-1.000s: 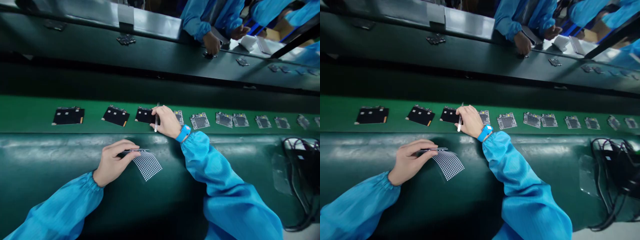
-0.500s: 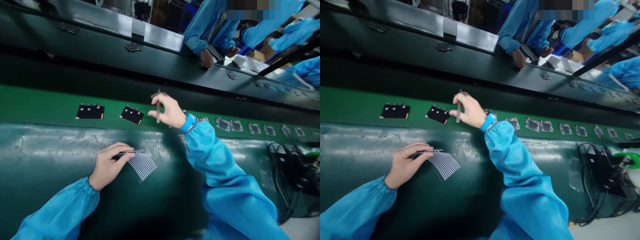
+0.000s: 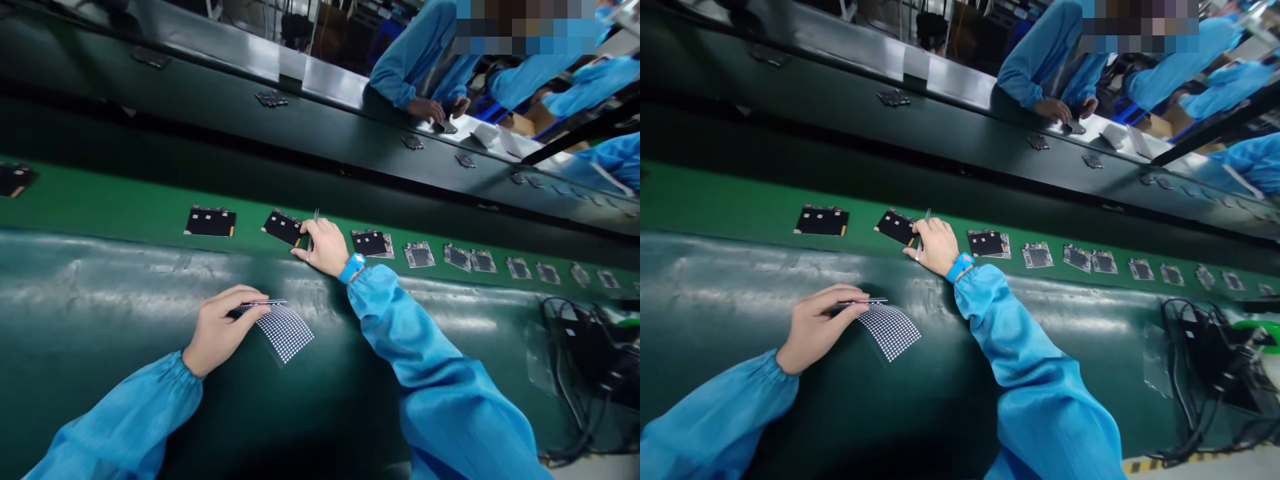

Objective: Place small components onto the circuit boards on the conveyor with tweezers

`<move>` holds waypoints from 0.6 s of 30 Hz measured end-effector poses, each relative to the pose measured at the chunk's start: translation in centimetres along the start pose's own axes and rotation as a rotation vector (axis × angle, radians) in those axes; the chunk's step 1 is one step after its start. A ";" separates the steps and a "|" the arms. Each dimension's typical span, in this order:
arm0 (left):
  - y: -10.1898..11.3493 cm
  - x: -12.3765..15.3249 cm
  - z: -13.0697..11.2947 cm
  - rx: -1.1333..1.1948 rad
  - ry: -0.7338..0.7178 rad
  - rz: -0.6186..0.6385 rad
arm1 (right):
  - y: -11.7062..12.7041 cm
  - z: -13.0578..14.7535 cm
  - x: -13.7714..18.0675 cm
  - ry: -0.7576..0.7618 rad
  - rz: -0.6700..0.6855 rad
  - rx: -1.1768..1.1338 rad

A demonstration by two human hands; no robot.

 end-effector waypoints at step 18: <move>5.6 2.4 1.6 -0.028 0.065 -0.126 | -2.1 9.0 -10.3 0.205 0.113 -0.038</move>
Point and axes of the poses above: each hand's wrist, its own x-axis away from the middle knuckle, its own y-axis out of the back of the hand, z = x × y, the point moved 5 cm from there along -x, towards the middle knuckle, and after that the axes turned 5 degrees about z, right-handed, at the moved point
